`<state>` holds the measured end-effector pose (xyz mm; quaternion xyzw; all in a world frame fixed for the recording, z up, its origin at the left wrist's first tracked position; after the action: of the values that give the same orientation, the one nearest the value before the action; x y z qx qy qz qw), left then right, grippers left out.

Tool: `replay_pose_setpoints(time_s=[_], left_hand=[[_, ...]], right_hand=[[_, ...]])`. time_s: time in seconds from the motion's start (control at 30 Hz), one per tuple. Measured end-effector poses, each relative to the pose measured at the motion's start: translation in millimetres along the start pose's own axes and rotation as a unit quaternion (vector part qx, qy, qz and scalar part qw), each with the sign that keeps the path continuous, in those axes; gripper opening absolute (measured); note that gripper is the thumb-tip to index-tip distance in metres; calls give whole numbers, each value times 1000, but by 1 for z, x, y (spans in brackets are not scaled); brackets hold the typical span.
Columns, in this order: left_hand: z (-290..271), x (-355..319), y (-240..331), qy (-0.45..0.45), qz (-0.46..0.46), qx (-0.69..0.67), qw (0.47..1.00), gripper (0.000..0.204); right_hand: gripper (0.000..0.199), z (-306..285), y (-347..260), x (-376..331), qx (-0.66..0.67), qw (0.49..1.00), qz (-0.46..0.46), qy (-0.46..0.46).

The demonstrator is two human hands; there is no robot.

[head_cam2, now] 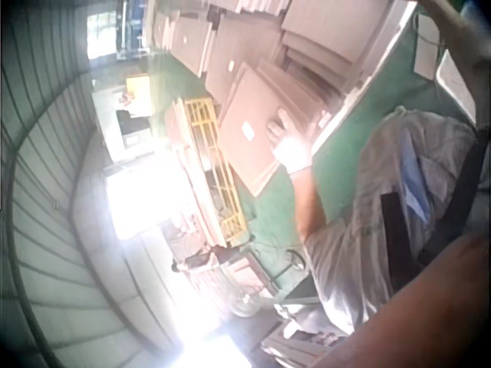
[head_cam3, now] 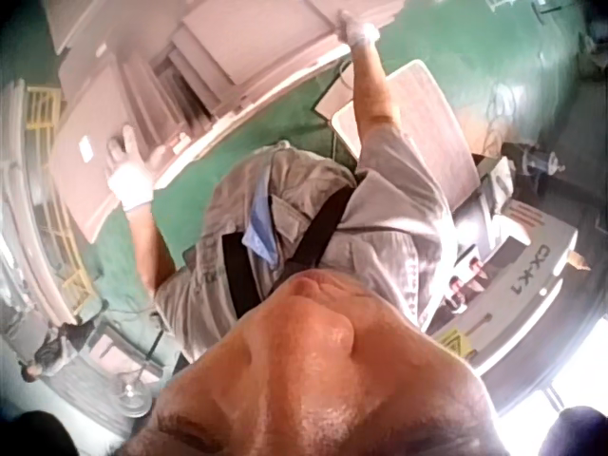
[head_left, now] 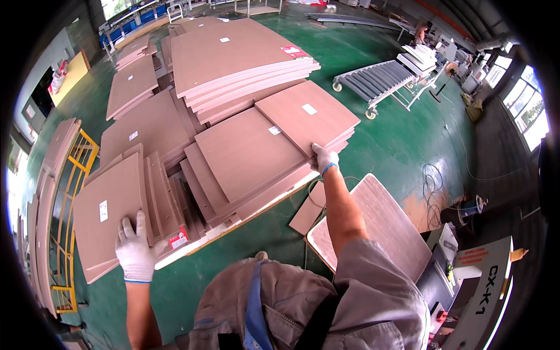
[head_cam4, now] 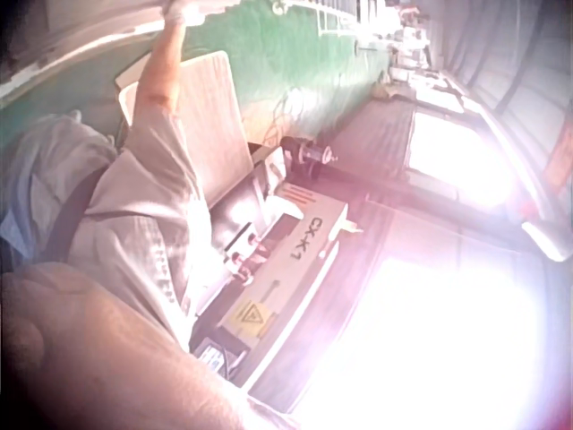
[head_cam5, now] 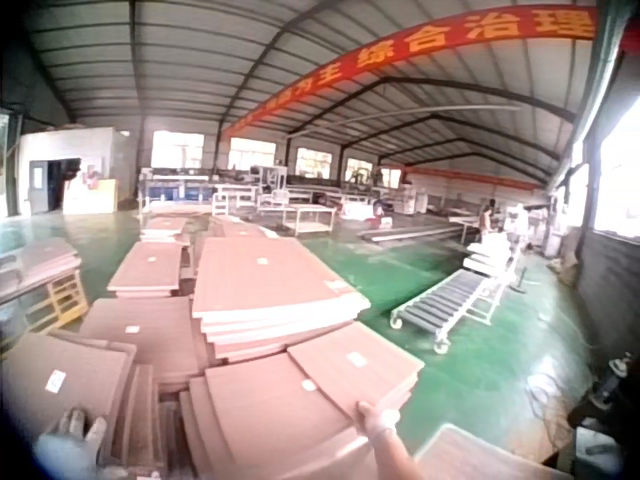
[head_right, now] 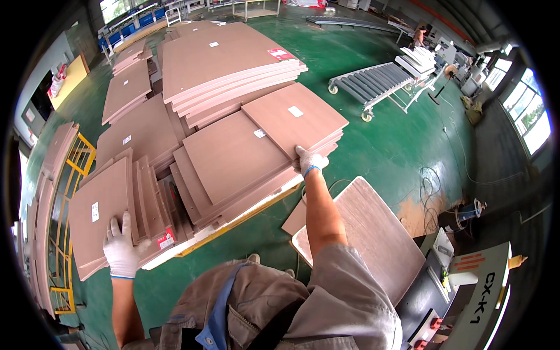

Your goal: The person takes wood panels from a stack, places them individually into an industrial edging or finishing machine, and then collects processed panels and carries them to another table.

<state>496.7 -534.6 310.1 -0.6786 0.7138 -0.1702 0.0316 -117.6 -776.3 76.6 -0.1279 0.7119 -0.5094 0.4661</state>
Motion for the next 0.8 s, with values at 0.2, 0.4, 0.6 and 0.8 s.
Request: replay_pose_setpoints(time_s=[0.2,0.4,0.6,0.8], left_hand=[[-3,-59,-60,296,89,-59,949,65],[24,-42,-72,358,85,-63,928,56],[2,-41,-55,370,22,-95,924,27],[-24,-44,134,48,112,-627,770,42]], right_hand=[[26,-9,43,-70,47,991,-41,-120],[36,-47,82,-131,376,902,56,-202],[54,-77,66,-217,316,911,-11,-266],[36,22,39,-344,140,848,-24,-511]])
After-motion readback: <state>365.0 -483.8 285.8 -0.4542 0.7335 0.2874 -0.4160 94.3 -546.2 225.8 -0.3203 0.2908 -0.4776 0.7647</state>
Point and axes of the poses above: each hand's wrist, its own x-axis towards the middle knuckle, its own z-axis out of the palm, y = z × x, the point moved 8 cm from there along x, towards the middle knuckle, and after that the axes turned 5 degrees about z, right-handed, at the moved point
